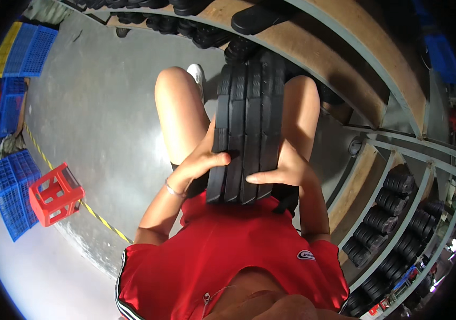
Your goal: The person takes shoe soles from a storage rack, stacks and turns them by hand to align their edges, and places them back onto the shelves.
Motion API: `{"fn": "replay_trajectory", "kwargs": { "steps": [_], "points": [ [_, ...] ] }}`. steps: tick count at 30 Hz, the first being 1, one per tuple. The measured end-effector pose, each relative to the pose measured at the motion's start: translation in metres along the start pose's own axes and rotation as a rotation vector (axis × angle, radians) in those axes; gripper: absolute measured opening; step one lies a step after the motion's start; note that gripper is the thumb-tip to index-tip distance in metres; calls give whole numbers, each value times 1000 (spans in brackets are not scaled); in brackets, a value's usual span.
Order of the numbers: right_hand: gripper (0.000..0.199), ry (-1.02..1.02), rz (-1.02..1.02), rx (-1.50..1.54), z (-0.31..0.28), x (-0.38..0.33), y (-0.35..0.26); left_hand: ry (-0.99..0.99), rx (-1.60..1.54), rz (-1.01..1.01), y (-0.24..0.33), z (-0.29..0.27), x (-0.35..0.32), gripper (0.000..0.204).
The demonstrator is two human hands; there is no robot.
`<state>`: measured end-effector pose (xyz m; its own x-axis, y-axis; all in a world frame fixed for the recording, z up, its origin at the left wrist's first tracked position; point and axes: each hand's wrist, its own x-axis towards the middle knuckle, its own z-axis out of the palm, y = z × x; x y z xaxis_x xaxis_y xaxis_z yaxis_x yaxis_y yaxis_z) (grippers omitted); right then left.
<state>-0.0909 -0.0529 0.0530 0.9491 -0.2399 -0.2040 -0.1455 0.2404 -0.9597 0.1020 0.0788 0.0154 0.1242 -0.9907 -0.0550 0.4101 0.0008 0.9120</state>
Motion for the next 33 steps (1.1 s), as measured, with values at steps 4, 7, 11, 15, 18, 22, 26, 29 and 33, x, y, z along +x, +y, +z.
{"fn": "replay_trajectory", "kwargs": {
  "steps": [4,7,11,15,18,22,26,29,33],
  "points": [
    [99,272,87,147,1,-3,-36,109,-651,-377,-20,-16,4,55],
    [109,411,102,314,4,-11,-45,157,-935,-408,-28,-14,10,33],
    [116,443,39,-605,23,-3,-47,229,-518,-423,6,23,25,41],
    [108,497,-140,-350,6,-10,-39,234,-763,-397,-30,-14,16,55],
    [106,290,159,297,-4,-28,-52,204,-1061,-379,-12,-2,22,56],
    [116,360,-96,-179,11,-28,-51,285,-1052,-295,-23,-9,21,53],
    [108,512,-48,389,11,-24,-32,255,-911,-330,-30,-24,11,49],
    [102,581,237,369,2,-23,21,156,-822,-316,-12,-4,11,58],
    [100,475,253,709,3,-30,61,97,-520,-289,-20,-8,6,67]
  ]
}}
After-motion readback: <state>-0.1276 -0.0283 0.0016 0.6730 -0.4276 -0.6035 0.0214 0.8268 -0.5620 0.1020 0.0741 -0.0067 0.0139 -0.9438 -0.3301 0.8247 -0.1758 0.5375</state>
